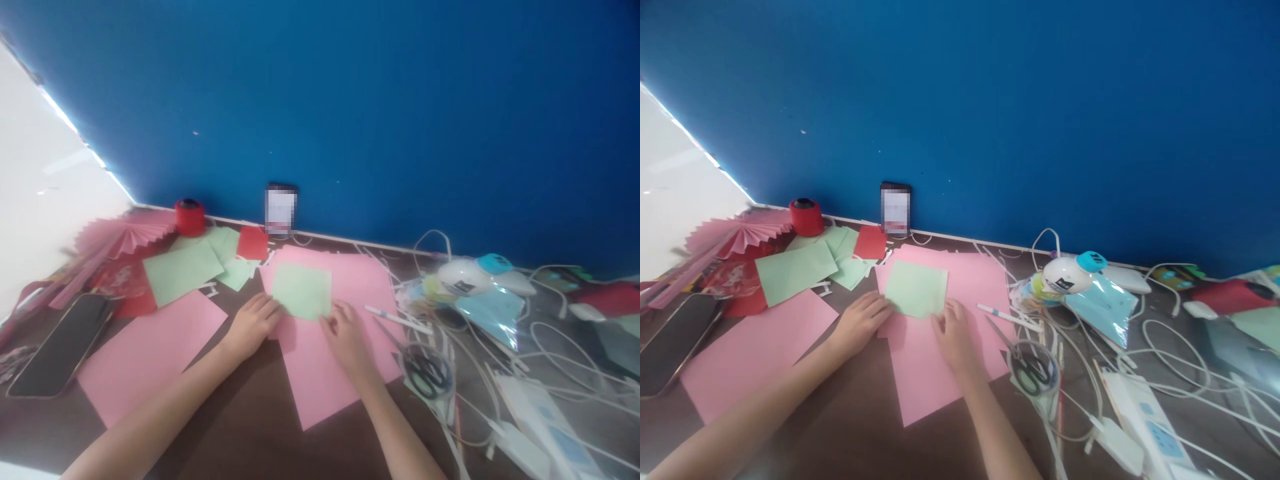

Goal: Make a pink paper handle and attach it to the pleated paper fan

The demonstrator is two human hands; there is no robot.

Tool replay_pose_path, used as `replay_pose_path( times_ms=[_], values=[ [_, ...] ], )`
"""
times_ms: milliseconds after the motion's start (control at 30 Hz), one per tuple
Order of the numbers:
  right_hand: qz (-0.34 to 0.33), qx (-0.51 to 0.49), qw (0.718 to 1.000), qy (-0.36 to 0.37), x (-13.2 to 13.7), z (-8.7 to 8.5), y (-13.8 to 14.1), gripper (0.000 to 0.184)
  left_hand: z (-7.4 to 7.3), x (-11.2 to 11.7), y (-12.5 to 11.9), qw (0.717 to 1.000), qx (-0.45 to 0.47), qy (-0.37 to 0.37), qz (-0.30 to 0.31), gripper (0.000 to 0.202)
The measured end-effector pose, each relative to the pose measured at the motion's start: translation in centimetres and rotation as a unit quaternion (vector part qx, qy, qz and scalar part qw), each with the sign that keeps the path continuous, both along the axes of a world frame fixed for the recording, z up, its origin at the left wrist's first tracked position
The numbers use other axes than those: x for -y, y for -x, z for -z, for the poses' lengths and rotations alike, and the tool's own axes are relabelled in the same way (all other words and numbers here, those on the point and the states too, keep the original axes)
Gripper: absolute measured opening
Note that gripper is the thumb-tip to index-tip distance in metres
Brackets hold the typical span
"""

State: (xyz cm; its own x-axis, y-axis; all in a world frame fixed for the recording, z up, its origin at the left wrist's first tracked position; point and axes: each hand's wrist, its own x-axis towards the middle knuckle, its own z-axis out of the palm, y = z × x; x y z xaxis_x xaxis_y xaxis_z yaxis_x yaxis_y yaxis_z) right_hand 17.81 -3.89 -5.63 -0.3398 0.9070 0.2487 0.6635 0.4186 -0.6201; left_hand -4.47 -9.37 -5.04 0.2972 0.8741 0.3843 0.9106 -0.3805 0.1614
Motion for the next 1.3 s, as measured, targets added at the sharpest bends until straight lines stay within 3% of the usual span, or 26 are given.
replay_pose_path(
  times_ms=[133,233,333,400,467,567,667,1033,1300],
  values=[
    [0.005,0.004,1.000,0.001,-0.2,0.2,-0.1,0.014,0.1,0.8,-1.2,0.998,-0.047,0.032,-0.036,0.031],
    [0.005,0.007,1.000,0.004,-0.5,0.3,-0.4,0.016,0.5,1.6,-2.2,0.997,-0.045,0.048,-0.029,0.033],
    [0.021,0.030,0.999,-0.014,-0.1,0.0,-0.4,0.017,1.0,2.3,-3.1,0.996,-0.050,0.068,-0.034,0.055],
    [0.013,0.054,0.996,-0.065,0.8,-0.6,0.1,0.021,1.3,2.5,-3.5,0.995,-0.049,0.071,-0.050,0.064],
    [-0.049,0.090,0.987,-0.120,2.0,-1.1,0.9,0.032,1.4,2.6,-3.6,0.995,-0.052,0.073,-0.051,0.066],
    [-0.189,0.152,0.962,-0.126,3.3,-1.8,2.5,0.047,1.5,2.7,-3.5,0.993,-0.074,0.078,-0.048,0.063],
    [-0.236,0.196,0.945,-0.110,3.8,-1.9,3.3,0.051,1.3,2.8,-3.5,0.990,-0.100,0.088,-0.051,0.062],
    [-0.116,0.246,0.956,-0.108,4.6,-0.8,0.1,0.045,0.7,2.8,-3.9,0.985,-0.122,0.096,-0.073,0.061],
    [-0.059,0.221,0.960,-0.160,4.6,0.1,-2.0,0.041,-0.2,1.1,0.0,0.999,-0.003,0.043,-0.016,0.038]
  ],
)
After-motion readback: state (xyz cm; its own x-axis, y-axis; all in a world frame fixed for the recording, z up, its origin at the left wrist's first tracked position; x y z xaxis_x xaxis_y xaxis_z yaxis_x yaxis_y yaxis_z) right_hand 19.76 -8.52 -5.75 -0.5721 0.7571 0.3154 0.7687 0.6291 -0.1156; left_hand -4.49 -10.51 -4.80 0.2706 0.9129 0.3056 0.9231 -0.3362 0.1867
